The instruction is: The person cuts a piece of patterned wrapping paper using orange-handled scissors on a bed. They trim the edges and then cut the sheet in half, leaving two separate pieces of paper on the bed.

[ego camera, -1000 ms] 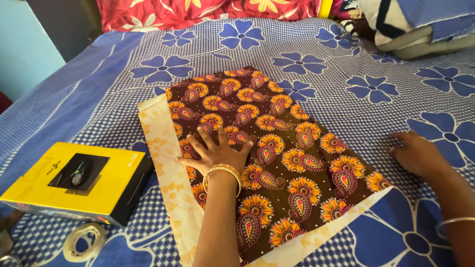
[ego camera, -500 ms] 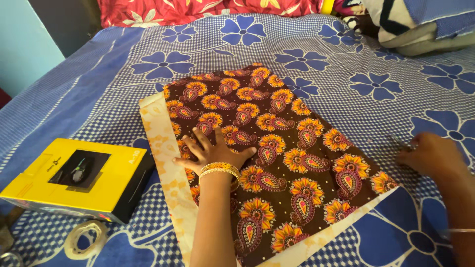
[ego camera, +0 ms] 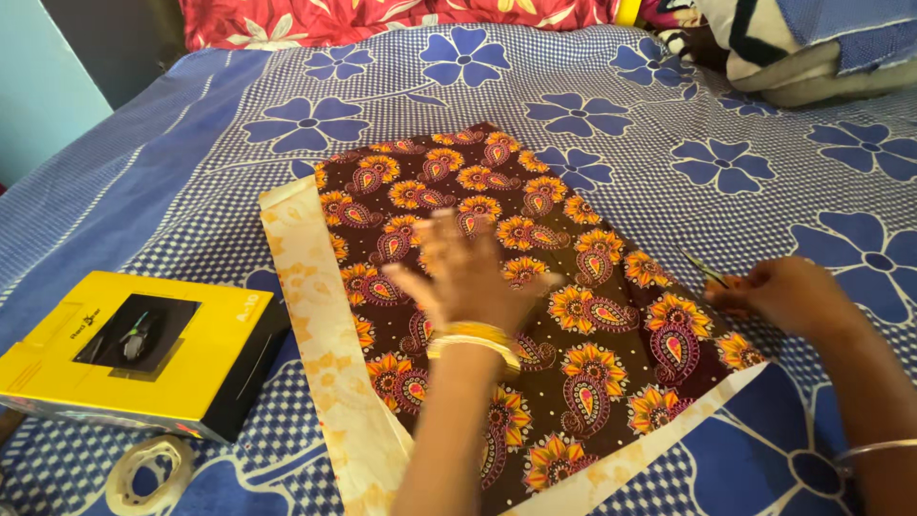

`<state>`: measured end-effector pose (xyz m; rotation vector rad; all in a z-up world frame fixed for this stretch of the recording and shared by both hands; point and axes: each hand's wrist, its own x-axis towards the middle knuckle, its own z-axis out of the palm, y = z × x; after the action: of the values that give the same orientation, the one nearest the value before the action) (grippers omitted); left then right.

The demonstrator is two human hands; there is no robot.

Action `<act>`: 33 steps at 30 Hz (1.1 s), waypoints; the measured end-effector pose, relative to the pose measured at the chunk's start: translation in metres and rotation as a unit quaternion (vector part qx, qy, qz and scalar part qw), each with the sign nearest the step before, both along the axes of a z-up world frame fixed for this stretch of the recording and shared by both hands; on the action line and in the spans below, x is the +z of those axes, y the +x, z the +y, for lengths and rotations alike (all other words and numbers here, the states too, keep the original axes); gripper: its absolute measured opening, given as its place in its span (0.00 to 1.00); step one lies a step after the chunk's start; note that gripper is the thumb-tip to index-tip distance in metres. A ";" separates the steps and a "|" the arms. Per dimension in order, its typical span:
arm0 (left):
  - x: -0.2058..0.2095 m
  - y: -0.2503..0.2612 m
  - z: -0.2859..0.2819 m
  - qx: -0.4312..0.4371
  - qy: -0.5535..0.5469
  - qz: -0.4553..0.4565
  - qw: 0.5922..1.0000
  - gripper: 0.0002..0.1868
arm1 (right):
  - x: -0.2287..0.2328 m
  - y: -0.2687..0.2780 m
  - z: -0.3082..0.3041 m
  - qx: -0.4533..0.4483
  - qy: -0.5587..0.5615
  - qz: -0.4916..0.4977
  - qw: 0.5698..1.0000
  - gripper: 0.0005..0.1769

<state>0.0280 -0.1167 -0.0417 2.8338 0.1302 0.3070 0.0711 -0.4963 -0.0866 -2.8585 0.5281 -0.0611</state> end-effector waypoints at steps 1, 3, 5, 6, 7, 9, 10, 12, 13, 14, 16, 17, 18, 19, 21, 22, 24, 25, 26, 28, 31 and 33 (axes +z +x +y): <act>0.001 -0.004 -0.019 -0.046 -0.002 -0.020 0.999 0.61 | -0.002 0.001 -0.002 -0.005 0.008 -0.001 1.000 0.39; -0.002 -0.017 -0.052 -0.140 -0.025 0.007 0.990 0.66 | -0.006 0.000 -0.005 -0.015 0.025 -0.004 1.000 0.39; -0.008 -0.026 -0.067 -0.190 -0.019 0.114 0.975 0.66 | -0.012 -0.001 -0.004 -0.014 0.051 -0.045 0.998 0.37; -0.010 -0.028 -0.071 -0.214 -0.016 0.168 0.962 0.66 | -0.015 -0.003 -0.004 -0.014 0.063 -0.065 0.996 0.36; -0.009 -0.027 -0.071 -0.211 -0.014 0.178 0.961 0.66 | -0.015 -0.003 -0.004 -0.008 0.063 -0.073 0.995 0.33; -0.007 -0.025 -0.070 -0.206 -0.011 0.199 0.958 0.66 | -0.012 -0.002 -0.003 0.006 0.063 -0.089 0.994 0.28; -0.004 -0.024 -0.069 -0.206 -0.010 0.198 0.958 0.66 | -0.010 -0.001 -0.002 0.020 0.051 -0.102 0.993 0.26; -0.003 -0.025 -0.068 -0.205 -0.010 0.201 0.958 0.66 | -0.009 -0.001 0.003 0.050 0.027 -0.122 0.991 0.21; -0.003 -0.025 -0.068 -0.202 -0.012 0.203 0.958 0.66 | -0.010 -0.005 0.004 0.043 0.016 -0.112 0.993 0.23; -0.003 -0.025 -0.067 -0.199 -0.014 0.205 0.958 0.66 | -0.009 -0.007 0.006 0.036 0.004 -0.101 0.994 0.25; -0.003 -0.018 -0.063 -0.186 -0.022 0.193 0.963 0.66 | -0.008 -0.005 0.013 0.030 0.023 -0.143 0.989 0.25; -0.004 -0.015 -0.061 -0.177 -0.029 0.185 0.966 0.65 | -0.008 -0.005 0.017 0.030 0.052 -0.190 0.980 0.22; -0.005 -0.013 -0.059 -0.168 -0.036 0.177 0.969 0.65 | -0.008 -0.006 0.021 0.029 0.081 -0.236 0.968 0.21; -0.004 -0.007 -0.057 -0.159 -0.031 0.176 0.971 0.65 | -0.006 -0.003 0.026 0.044 0.147 -0.269 0.951 0.18; -0.004 0.002 -0.056 -0.144 -0.022 0.177 0.973 0.64 | -0.005 -0.001 0.035 0.070 0.275 -0.328 0.901 0.12; -0.005 0.005 -0.056 -0.149 -0.021 0.178 0.972 0.65 | -0.005 0.001 0.040 0.098 0.302 -0.328 0.890 0.11; -0.004 0.014 -0.053 -0.158 -0.016 0.176 0.972 0.66 | -0.002 0.012 0.058 0.156 0.355 -0.332 0.860 0.11; -0.003 0.018 -0.050 -0.160 -0.011 0.168 0.973 0.66 | 0.000 0.017 0.069 0.238 0.357 -0.344 0.835 0.11; -0.003 0.022 -0.047 -0.162 -0.007 0.160 0.974 0.66 | 0.001 0.022 0.082 0.319 0.357 -0.354 0.804 0.12; -0.002 0.030 -0.040 -0.160 -0.004 0.144 0.977 0.66 | 0.006 0.029 0.104 0.441 0.273 -0.305 0.799 0.07; -0.004 0.043 -0.030 -0.154 -0.006 0.127 0.980 0.66 | 0.004 0.030 0.129 0.237 0.199 -0.078 0.948 0.11; -0.006 0.049 -0.023 -0.153 0.012 0.132 0.979 0.65 | 0.001 0.026 0.133 0.237 0.160 -0.095 0.953 0.12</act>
<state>0.0766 -0.1401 -0.0480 2.8472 -0.2551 -0.1351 0.0970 -0.3633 -0.0856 -2.5422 -0.1804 -0.1500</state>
